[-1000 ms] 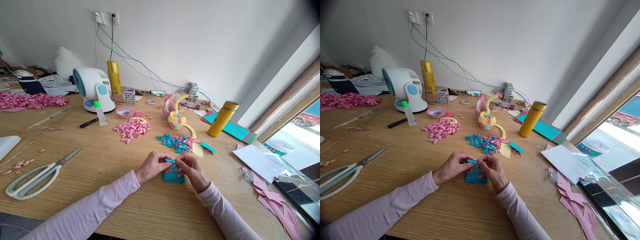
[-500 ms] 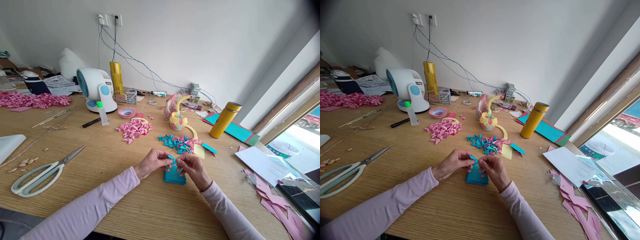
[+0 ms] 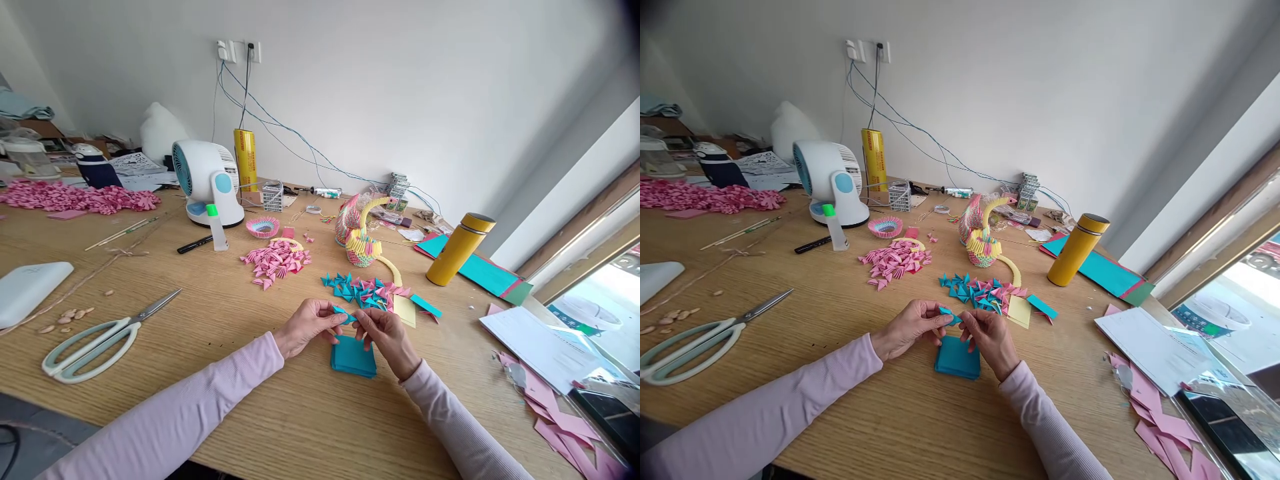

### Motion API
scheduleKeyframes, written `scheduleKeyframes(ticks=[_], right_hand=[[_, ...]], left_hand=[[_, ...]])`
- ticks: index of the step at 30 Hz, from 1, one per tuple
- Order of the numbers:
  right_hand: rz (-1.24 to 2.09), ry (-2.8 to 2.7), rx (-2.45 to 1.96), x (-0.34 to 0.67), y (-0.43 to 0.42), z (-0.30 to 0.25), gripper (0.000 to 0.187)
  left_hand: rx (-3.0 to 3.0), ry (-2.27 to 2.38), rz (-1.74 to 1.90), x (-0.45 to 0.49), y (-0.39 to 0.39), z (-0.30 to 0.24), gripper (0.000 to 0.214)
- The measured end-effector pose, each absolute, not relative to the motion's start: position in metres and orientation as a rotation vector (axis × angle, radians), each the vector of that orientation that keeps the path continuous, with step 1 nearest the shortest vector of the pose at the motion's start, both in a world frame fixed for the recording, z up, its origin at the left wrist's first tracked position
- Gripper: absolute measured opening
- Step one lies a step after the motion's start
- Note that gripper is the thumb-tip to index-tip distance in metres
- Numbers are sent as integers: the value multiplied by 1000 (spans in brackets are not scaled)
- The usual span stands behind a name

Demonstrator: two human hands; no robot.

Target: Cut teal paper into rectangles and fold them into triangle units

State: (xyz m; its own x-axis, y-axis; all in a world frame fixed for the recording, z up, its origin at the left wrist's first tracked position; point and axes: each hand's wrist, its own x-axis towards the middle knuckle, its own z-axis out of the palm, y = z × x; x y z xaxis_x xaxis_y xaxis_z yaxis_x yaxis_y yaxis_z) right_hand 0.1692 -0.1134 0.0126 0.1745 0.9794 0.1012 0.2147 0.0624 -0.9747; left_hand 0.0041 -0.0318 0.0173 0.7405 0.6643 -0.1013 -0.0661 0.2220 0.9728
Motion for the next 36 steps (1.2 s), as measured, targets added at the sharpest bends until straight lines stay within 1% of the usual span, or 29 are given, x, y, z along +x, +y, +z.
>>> scheduleKeyframes(ticks=[3, 8, 12, 19, 23, 30, 36], right_hand=[[890, -1278, -1390, 172, -117, 15, 44], [853, -1375, -1444, 173, -120, 17, 36], [878, -1374, -1431, 174, -120, 15, 33], [975, -1327, -1335, 175, -119, 9, 32], [1027, -1258, -1358, 172, -121, 13, 36], [920, -1353, -1455, 169, -121, 13, 37], [868, -1238, -1356, 160, -122, 14, 35]], left_hand=[[1260, 574, 556, 4, -33, 19, 34], [1286, 572, 567, 4, -33, 19, 35], [1298, 566, 574, 4, -35, 20, 35], [1294, 607, 582, 5, -38, 26, 36], [1304, 625, 589, 4, -39, 26, 34], [1321, 586, 568, 4, -38, 21, 32], [1353, 588, 541, 5, -41, 20, 34]])
